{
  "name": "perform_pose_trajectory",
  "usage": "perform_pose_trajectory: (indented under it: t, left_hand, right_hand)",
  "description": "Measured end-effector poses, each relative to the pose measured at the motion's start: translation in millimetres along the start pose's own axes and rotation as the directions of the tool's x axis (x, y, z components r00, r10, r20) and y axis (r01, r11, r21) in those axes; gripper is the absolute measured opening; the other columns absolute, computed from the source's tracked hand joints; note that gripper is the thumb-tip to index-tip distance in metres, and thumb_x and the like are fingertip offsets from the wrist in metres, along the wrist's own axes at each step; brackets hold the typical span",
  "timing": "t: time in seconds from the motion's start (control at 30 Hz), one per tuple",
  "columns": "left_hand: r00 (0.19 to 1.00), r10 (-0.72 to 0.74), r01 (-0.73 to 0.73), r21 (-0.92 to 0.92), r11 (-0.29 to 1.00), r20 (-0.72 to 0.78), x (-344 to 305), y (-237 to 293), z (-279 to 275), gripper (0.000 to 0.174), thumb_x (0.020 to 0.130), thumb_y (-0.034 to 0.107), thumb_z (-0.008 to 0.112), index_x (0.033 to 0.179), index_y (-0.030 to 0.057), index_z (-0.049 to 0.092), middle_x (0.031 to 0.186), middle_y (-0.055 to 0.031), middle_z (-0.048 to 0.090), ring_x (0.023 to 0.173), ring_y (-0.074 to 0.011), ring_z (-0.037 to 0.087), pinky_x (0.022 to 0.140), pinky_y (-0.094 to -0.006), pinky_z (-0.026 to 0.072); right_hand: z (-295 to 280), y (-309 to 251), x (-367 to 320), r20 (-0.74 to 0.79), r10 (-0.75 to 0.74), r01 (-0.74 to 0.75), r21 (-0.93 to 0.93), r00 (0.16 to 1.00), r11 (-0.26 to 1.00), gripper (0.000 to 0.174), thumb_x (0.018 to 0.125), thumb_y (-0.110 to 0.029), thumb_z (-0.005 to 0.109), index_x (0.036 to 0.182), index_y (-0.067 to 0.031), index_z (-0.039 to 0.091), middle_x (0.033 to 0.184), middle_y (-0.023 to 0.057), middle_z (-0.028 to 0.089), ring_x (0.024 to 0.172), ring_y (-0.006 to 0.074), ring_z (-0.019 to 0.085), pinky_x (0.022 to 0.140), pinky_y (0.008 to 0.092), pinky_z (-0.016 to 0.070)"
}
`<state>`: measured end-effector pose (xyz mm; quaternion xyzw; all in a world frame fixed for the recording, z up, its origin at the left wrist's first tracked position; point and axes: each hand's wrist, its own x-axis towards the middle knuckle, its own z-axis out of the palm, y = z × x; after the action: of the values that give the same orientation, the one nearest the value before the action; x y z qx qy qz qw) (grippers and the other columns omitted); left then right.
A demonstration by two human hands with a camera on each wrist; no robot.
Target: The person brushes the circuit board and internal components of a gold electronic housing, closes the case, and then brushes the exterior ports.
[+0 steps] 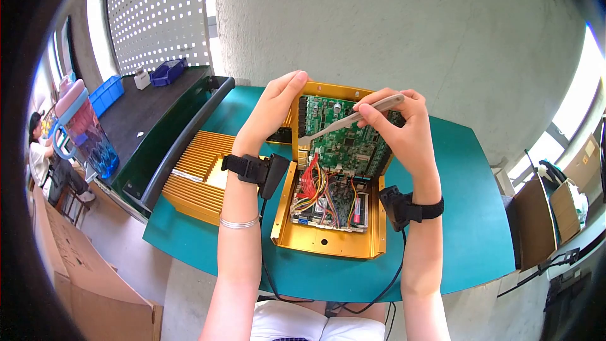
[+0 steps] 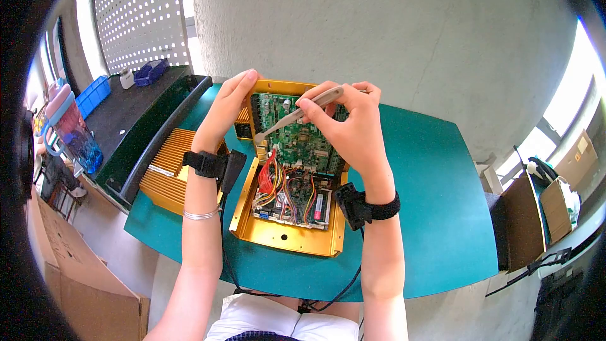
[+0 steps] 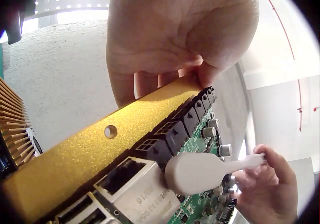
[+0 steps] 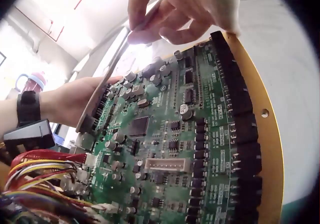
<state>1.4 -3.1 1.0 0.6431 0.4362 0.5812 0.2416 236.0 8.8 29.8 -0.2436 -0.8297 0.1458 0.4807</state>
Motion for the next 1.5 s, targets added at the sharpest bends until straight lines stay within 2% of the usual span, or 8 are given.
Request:
perform_pose_trajectory:
  t: [0.07,0.43,0.63,0.8,1.2,1.3,1.37,1.5]
  left_hand:
    - [0.999,0.035,-0.035,-0.004,0.999,0.031,2,-8,-2,0.039,0.101,0.042,0.043,0.095,0.0069,0.059,0.082,0.0058,0.052,0.077,-0.0036,0.046,0.068,-0.0208,0.0367]
    - [0.999,0.035,-0.035,0.0,0.999,0.021,1,-3,1,0.04,0.102,0.041,0.042,0.096,0.0065,0.06,0.083,0.0053,0.054,0.077,-0.0036,0.047,0.068,-0.0206,0.0367]
    - [0.999,0.028,-0.028,-0.01,1.0,0.022,1,-3,1,0.04,0.102,0.041,0.042,0.096,0.0067,0.06,0.083,0.005,0.055,0.077,-0.0038,0.048,0.069,-0.0207,0.0379]
    - [0.999,0.019,-0.019,0.002,1.0,0.034,1,-3,0,0.039,0.102,0.042,0.042,0.096,0.0071,0.06,0.084,0.0049,0.055,0.077,-0.004,0.048,0.069,-0.0206,0.038]
    - [1.0,0.027,-0.027,0.02,0.999,0.0,-1,3,2,0.039,0.101,0.044,0.043,0.095,0.0095,0.06,0.078,0.0071,0.047,0.069,-0.0045,0.037,0.062,-0.0211,0.0304]
    - [1.0,-0.018,0.018,-0.001,1.0,-0.019,-3,8,3,0.039,0.102,0.036,0.044,0.088,0.0007,0.054,0.081,0.0032,0.051,0.079,-0.0061,0.045,0.073,-0.0241,0.0405]
    - [1.0,0.019,-0.019,0.017,1.0,-0.006,-1,3,2,0.039,0.1,0.044,0.043,0.095,0.0093,0.06,0.078,0.0071,0.048,0.071,-0.0042,0.039,0.062,-0.021,0.0308]
    - [1.0,0.019,-0.019,0.026,0.999,0.005,-1,3,2,0.039,0.101,0.044,0.043,0.096,0.0088,0.061,0.078,0.007,0.048,0.071,-0.0041,0.039,0.063,-0.0206,0.0314]
  right_hand:
    - [2,0,0,0.001,0.013,-0.013,-0.005,1.0,1.0,0.018,0.085,-0.03,0.069,0.082,-0.0126,0.073,0.073,-0.0046,0.068,0.067,0.0066,0.047,0.098,0.0358,0.0256]
    - [1,-2,-3,0.062,-0.069,0.077,-0.137,0.996,0.988,0.014,0.081,-0.031,0.072,0.083,-0.0172,0.075,0.067,-0.0044,0.063,0.069,0.0077,0.049,0.099,0.0395,0.0222]
    - [-6,0,-2,0.104,0.014,-0.014,-0.003,0.994,1.0,0.015,0.081,-0.029,0.073,0.082,-0.0144,0.073,0.065,-0.004,0.062,0.067,0.007,0.053,0.1,0.0386,0.0221]
    - [-1,-2,-2,0.06,-0.018,0.02,-0.031,0.998,0.999,0.016,0.082,-0.03,0.072,0.082,-0.0135,0.072,0.065,-0.0041,0.062,0.064,0.0072,0.052,0.099,0.038,0.0226]
    - [3,3,-2,0.04,-0.058,0.061,-0.092,0.998,0.994,0.02,0.083,-0.036,0.07,0.083,-0.0159,0.073,0.067,-0.0043,0.062,0.063,0.0088,0.049,0.097,0.0392,0.0238]
    - [5,3,-2,0.037,-0.062,0.066,-0.111,0.997,0.992,0.021,0.083,-0.037,0.07,0.083,-0.0162,0.074,0.067,-0.0044,0.061,0.063,0.0089,0.048,0.096,0.0394,0.0238]
    - [5,1,-2,0.038,-0.058,0.062,-0.117,0.998,0.991,0.021,0.083,-0.037,0.07,0.083,-0.0164,0.074,0.066,-0.0044,0.061,0.063,0.009,0.048,0.095,0.0395,0.0237]
    - [5,-2,-3,0.035,-0.064,0.068,-0.137,0.997,0.988,0.02,0.083,-0.037,0.071,0.082,-0.0177,0.074,0.064,-0.0044,0.059,0.063,0.0095,0.049,0.096,0.0406,0.0237]
